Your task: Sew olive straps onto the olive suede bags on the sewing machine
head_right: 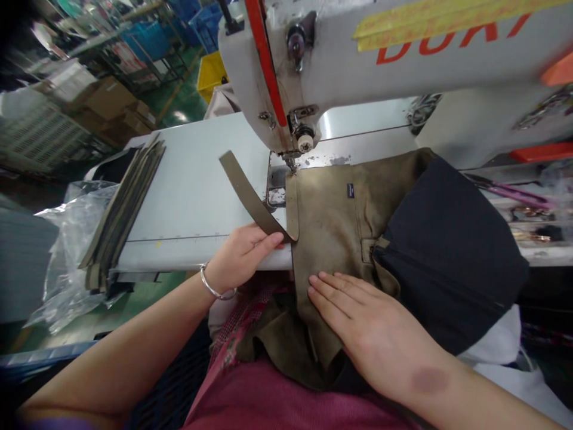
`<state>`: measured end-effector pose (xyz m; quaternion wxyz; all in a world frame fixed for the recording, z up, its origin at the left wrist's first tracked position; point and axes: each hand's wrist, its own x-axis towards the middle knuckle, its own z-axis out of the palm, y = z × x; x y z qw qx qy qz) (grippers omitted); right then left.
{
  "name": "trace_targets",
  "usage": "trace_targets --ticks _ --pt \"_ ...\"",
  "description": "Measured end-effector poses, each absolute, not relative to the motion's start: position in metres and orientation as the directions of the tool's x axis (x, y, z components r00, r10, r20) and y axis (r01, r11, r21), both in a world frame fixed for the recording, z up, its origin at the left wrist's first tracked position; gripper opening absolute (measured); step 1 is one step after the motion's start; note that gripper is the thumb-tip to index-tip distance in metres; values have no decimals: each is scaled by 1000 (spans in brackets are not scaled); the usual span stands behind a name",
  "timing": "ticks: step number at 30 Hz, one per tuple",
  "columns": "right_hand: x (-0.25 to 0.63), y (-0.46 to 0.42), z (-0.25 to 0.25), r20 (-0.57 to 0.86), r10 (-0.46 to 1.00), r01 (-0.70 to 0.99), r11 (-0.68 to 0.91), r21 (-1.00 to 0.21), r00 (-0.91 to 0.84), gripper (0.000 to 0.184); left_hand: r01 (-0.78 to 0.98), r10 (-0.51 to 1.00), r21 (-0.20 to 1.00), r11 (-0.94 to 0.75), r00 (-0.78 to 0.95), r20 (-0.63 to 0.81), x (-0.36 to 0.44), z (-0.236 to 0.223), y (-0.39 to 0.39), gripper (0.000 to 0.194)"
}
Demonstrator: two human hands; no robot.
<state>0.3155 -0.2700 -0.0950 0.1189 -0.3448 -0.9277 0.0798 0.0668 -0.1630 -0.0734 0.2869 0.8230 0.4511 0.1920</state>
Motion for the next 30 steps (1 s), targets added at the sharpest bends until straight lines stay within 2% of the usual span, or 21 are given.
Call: trace_targets --ticks 5,16,21,25,30 --pt "315 -269 -94 164 660 619 747 -241 -733 54 638 852 645 -422 522 41 66 -69 -168 40" --pt "314 -268 -90 184 672 626 738 -251 -718 56 605 768 552 -573 632 104 70 -66 -170 37" --pt "311 -266 -86 232 676 642 737 -211 -700 59 580 670 362 -730 713 207 72 -71 -181 27" --pt "311 -267 -85 253 685 663 727 -177 -683 66 580 610 204 -788 780 140 69 -73 -191 38" --pt "312 -262 -84 247 672 654 739 -162 -698 70 588 612 180 -788 780 132 68 -73 -187 38"
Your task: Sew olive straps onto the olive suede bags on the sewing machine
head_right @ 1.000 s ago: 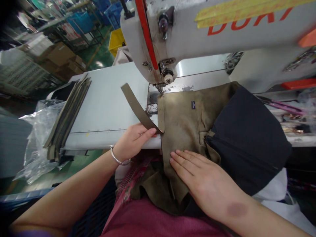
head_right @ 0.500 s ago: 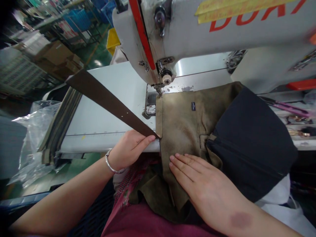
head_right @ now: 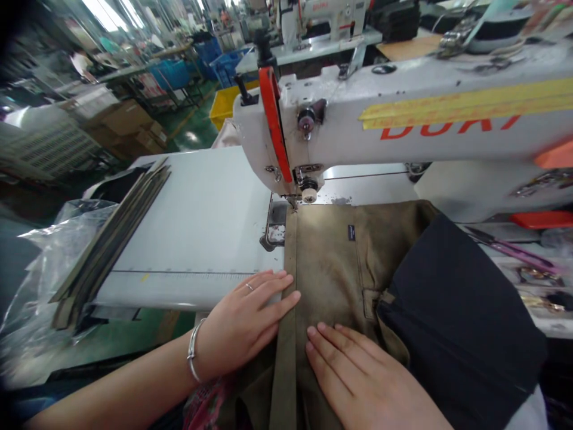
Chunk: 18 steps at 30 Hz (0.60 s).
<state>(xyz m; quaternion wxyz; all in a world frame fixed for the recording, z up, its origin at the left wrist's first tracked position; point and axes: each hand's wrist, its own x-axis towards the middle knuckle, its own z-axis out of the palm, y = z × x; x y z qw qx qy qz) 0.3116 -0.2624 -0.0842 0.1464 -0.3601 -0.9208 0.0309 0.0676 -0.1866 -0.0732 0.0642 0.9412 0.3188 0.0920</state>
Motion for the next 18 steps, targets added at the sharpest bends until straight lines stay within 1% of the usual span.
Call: trace_targets --ticks 4,8,10,14,18 --pt "310 -252 -82 285 699 676 712 -190 -656 70 597 622 182 -781 771 139 68 -75 -174 37" --pt "312 -236 -79 246 639 626 767 -139 -728 70 590 614 178 -788 774 152 69 -77 -160 35" --pt "313 -228 -76 241 625 612 779 -135 -742 70 586 610 173 -792 776 162 69 -78 -152 34" --pt "313 -215 -75 244 644 620 765 -178 -725 71 580 602 159 -799 775 192 70 -79 -138 33" --pt "313 -205 -78 237 660 629 751 -199 -713 70 598 615 141 -789 767 184 72 -81 -126 33"
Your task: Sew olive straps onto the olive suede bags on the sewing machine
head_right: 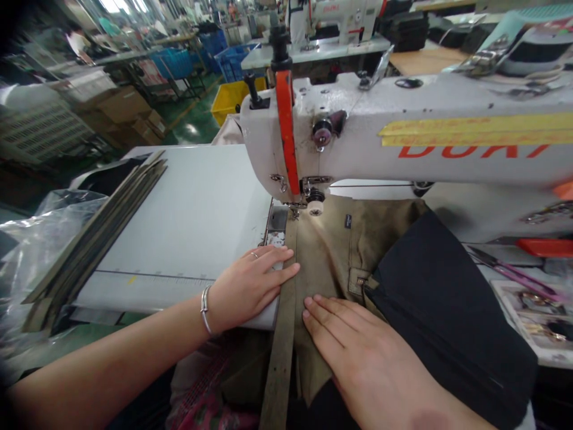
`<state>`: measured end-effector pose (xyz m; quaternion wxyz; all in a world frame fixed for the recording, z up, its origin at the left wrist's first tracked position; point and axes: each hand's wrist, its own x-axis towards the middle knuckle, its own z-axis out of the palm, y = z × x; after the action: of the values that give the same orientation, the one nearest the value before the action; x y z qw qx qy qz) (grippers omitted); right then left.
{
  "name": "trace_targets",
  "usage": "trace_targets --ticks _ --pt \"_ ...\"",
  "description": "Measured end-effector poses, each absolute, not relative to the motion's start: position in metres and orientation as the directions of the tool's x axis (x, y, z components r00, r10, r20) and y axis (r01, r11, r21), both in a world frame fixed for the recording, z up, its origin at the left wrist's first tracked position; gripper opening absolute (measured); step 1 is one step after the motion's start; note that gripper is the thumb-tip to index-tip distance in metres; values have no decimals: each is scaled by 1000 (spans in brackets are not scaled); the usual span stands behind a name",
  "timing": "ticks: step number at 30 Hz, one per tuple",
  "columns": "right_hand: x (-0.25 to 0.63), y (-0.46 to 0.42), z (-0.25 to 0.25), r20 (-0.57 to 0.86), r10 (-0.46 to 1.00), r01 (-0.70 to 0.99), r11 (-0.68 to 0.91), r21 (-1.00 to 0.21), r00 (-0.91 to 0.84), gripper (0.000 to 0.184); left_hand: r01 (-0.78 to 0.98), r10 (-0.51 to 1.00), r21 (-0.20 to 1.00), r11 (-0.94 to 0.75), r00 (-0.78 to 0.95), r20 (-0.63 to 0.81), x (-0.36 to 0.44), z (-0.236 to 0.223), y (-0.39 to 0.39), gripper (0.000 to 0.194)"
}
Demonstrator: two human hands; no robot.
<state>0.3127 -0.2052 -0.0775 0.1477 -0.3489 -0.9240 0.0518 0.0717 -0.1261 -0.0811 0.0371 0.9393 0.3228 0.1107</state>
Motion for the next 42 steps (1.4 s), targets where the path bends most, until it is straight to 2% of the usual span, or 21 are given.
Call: trace_targets --ticks 15,26,34,37,42 --pt "318 -154 -76 213 614 587 789 -182 -760 60 617 623 103 -780 753 212 77 -85 -80 33" --pt "315 -120 -74 177 595 577 804 -146 -784 50 623 650 186 -760 727 219 77 -92 -48 35" --pt "310 -115 -74 185 624 594 781 -195 -760 43 629 658 193 -753 715 235 69 -95 -44 42" --pt "310 -114 -77 173 626 593 778 -207 -760 42 616 657 229 -754 712 248 66 -93 -42 41" --pt "310 -114 -83 227 612 565 789 -239 -758 39 635 735 374 -676 612 291 65 -90 -40 33"
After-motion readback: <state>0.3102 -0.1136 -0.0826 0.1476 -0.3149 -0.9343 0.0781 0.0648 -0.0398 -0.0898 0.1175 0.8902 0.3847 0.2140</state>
